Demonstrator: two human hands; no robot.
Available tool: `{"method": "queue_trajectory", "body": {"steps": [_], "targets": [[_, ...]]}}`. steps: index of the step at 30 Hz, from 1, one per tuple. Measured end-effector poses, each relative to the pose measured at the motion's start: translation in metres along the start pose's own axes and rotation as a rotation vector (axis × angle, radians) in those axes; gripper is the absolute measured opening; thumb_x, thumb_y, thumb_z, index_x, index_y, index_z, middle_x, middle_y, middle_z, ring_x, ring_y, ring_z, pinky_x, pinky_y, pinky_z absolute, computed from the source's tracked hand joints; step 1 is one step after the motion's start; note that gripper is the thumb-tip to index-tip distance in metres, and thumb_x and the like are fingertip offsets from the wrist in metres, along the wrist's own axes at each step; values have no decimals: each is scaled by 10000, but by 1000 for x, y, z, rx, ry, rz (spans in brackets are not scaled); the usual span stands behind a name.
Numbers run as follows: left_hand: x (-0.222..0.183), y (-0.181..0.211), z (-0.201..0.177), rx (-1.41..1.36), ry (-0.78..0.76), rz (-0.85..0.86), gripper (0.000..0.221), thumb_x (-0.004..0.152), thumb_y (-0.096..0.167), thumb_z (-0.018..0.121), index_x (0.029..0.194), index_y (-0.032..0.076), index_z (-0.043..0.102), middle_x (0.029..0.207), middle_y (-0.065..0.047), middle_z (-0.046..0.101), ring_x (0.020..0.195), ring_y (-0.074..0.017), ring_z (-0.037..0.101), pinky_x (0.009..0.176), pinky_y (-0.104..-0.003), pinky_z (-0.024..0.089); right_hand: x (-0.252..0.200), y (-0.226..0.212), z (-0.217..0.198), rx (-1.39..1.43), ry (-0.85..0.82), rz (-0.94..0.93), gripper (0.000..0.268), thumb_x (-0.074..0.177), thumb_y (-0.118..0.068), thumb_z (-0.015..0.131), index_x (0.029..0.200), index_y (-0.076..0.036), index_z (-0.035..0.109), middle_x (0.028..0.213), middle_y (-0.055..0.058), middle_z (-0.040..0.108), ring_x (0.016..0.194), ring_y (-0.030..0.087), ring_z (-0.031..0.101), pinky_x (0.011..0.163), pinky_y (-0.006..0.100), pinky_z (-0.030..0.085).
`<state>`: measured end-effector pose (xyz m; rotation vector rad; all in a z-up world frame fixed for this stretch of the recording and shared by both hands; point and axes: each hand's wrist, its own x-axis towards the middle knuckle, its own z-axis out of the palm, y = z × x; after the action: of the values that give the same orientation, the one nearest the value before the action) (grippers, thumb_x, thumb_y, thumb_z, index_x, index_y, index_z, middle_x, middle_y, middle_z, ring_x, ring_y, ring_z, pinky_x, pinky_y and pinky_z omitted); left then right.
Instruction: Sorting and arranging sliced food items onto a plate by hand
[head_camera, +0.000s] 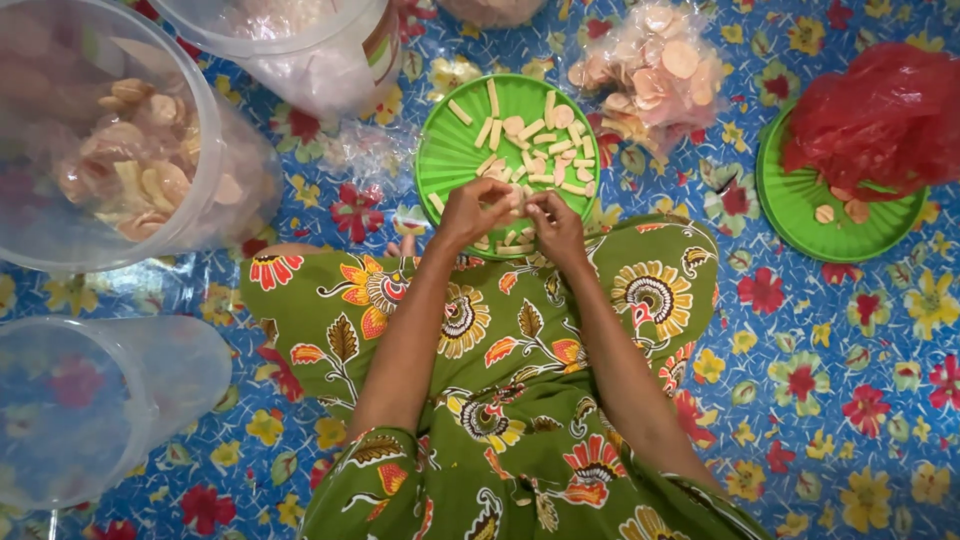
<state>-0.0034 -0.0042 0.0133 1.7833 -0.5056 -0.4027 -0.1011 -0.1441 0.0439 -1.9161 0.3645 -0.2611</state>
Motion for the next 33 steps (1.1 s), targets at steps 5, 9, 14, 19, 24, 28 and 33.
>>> {"method": "queue_trajectory", "body": {"steps": [5, 9, 14, 19, 24, 28, 33], "targets": [[7, -20, 3, 89, -8, -3, 124, 749, 184, 748, 867, 198, 712, 771, -43, 672, 794, -242, 665, 725, -335, 534, -1, -11, 3, 2, 10, 17, 40, 897, -178, 620, 933, -169, 635, 751, 17, 681, 735, 130, 629, 694, 268, 485], [10, -16, 1, 115, 25, -18, 111, 767, 201, 738, 868, 233, 706, 755, -10, 672, 779, -208, 663, 724, -318, 534, 2, -10, 1, -41, 54, 62, 59, 884, -229, 649, 927, -189, 649, 742, 0, 674, 726, 124, 620, 693, 277, 490], [8, 7, -2, -5, 42, -60, 92, 790, 179, 716, 875, 210, 702, 741, -18, 669, 732, -166, 643, 699, -305, 531, 6, -13, 4, 62, 119, 109, 246, 819, -204, 728, 1030, -133, 623, 882, 82, 649, 823, 203, 610, 747, 331, 492], [10, 9, -1, -140, 40, -93, 83, 799, 142, 710, 876, 170, 702, 707, -30, 655, 653, -112, 600, 620, -272, 525, 7, -13, 2, 189, 47, 215, 211, 866, -217, 680, 1047, -110, 650, 919, 110, 643, 871, 218, 619, 775, 341, 504], [11, 31, -2, -138, -7, -103, 210, 718, 126, 764, 913, 149, 690, 712, -41, 642, 599, -116, 588, 549, -253, 519, 10, -4, 1, 242, 10, 258, 161, 833, -204, 715, 968, -121, 688, 839, 65, 656, 789, 122, 607, 724, 272, 509], [12, 7, 4, -75, -6, 16, 107, 743, 123, 753, 834, 94, 704, 697, -111, 644, 604, -179, 614, 543, -271, 502, 15, 18, 4, 192, -15, 166, 136, 821, -190, 730, 927, -112, 694, 802, 44, 628, 768, 110, 591, 710, 277, 515], [11, -5, 4, -40, -9, 88, 66, 744, 126, 744, 800, 122, 708, 686, -66, 635, 619, -180, 617, 556, -279, 498, 13, 15, 6, 182, -19, 117, 133, 832, -184, 718, 920, -88, 691, 802, 38, 597, 775, 114, 569, 721, 276, 506]]}}
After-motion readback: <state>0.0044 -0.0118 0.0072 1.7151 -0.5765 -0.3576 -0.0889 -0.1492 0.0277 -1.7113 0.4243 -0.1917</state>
